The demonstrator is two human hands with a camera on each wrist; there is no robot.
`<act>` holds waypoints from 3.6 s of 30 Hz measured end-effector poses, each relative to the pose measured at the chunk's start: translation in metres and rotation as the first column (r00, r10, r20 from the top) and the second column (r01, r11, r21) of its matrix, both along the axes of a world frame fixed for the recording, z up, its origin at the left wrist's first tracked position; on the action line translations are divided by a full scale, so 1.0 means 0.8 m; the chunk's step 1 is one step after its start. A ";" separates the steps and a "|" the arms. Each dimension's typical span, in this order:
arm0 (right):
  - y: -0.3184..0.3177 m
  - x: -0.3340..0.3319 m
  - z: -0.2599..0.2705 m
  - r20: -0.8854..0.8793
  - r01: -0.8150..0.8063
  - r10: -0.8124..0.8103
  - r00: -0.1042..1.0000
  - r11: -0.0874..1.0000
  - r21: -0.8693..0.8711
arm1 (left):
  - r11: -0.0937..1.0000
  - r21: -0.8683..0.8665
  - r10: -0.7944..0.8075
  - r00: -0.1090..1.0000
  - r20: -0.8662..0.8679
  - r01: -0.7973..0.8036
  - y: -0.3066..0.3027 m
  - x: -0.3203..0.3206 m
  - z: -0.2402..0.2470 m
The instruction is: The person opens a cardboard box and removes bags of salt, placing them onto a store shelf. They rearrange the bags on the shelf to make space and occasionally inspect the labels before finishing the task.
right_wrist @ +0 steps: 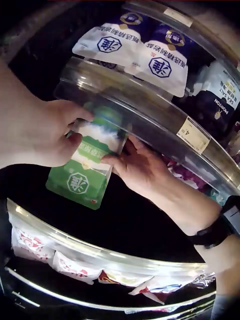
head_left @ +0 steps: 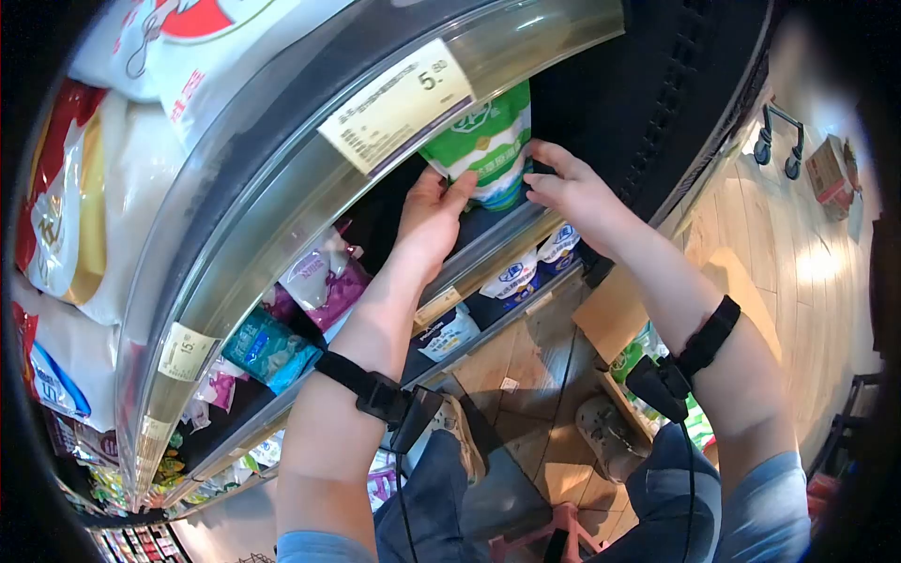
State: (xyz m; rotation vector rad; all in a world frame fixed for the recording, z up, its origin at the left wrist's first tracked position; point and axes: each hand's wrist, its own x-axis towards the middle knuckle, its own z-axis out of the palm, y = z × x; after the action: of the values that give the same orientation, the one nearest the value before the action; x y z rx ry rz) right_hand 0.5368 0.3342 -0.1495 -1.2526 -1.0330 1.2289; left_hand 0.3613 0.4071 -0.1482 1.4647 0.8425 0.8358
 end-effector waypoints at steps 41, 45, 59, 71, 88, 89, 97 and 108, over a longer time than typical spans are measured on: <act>-0.388 0.195 -0.322 0.725 0.602 0.136 0.675 0.466 -0.648 | 0.857 -0.342 -0.495 0.801 -0.337 0.386 -0.296 0.026 -0.131; -0.387 0.194 -0.314 0.706 0.593 -0.048 0.706 0.585 -0.554 | 0.807 -0.427 -0.546 0.790 -0.280 0.407 -0.330 0.046 -0.155; -0.281 0.036 0.104 0.147 -0.194 0.248 0.957 0.931 -0.311 | 0.432 -0.881 0.136 0.952 0.274 0.192 -0.266 0.018 0.000; -0.251 -0.050 0.185 -0.151 -0.608 0.591 0.793 0.744 -0.278 | 0.655 0.377 -0.265 0.666 -0.697 0.655 -0.280 -0.119 0.192; -0.271 -0.110 0.093 -0.463 0.033 -0.074 0.883 0.995 -0.095 | 0.711 -0.682 0.151 0.910 0.387 0.172 -0.286 -0.095 0.077; -0.273 -0.109 0.093 -0.464 0.035 -0.080 0.882 0.994 -0.104 | 0.711 -0.675 0.133 0.905 0.403 0.197 -0.286 -0.094 0.077; -0.277 -0.108 0.095 -0.449 0.015 -0.042 0.892 0.998 -0.063 | 0.710 -0.678 0.116 0.918 0.380 0.191 -0.288 -0.093 0.077; -0.274 -0.100 0.061 -0.023 0.236 -0.301 0.953 0.791 -0.564 | 0.272 -0.956 0.163 0.973 0.162 0.113 -0.316 -0.088 0.027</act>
State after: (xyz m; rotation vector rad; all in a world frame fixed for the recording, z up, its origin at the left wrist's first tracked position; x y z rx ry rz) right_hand 0.4565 0.1152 -0.1004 -1.6870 -0.3856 1.4030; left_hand 0.2905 0.1540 -0.1268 0.1976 0.9265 0.3045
